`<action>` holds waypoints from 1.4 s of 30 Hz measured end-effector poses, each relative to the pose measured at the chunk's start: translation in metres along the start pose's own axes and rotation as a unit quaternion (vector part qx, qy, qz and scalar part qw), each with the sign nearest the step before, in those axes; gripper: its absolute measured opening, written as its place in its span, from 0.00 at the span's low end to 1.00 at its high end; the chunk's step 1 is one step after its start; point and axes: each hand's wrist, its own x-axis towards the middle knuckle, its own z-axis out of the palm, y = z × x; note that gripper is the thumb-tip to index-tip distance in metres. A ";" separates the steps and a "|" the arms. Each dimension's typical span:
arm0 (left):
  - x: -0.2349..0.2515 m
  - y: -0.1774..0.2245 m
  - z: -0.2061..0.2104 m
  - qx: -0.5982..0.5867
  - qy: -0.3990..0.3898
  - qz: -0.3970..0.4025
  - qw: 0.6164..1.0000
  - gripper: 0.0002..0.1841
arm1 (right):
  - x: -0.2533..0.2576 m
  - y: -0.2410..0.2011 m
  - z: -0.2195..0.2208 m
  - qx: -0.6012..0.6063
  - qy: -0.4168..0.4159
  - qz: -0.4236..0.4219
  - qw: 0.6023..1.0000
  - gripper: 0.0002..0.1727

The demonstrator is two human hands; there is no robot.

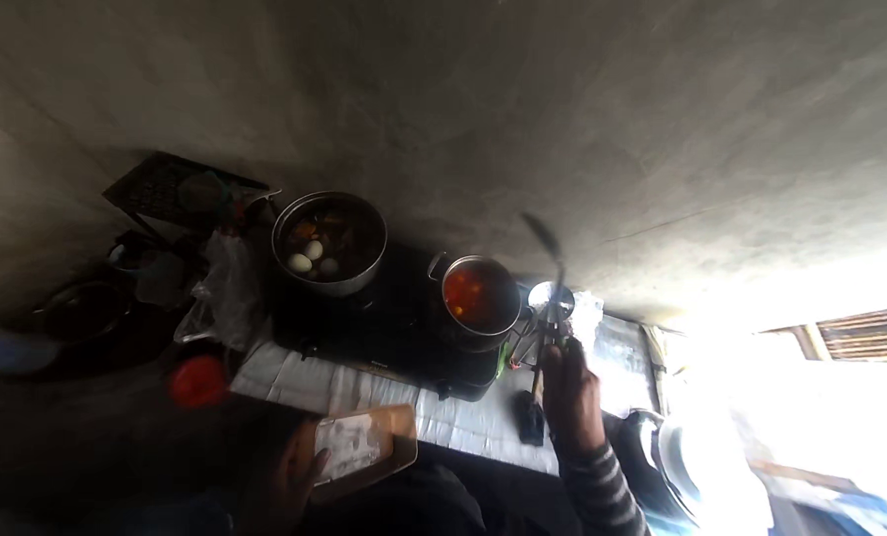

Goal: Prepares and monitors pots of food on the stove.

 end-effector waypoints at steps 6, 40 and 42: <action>0.005 -0.005 0.004 0.016 0.014 0.027 0.999 0.39 | -0.025 0.027 0.046 -0.010 0.014 0.029 0.999 0.23; 0.010 -0.002 0.017 -0.025 0.005 -0.020 0.999 0.42 | 0.007 0.001 0.005 0.080 0.057 0.042 0.994 0.19; 0.011 -0.002 0.017 -0.010 0.001 -0.017 1.000 0.42 | 0.007 -0.002 0.006 0.108 0.101 0.010 0.989 0.18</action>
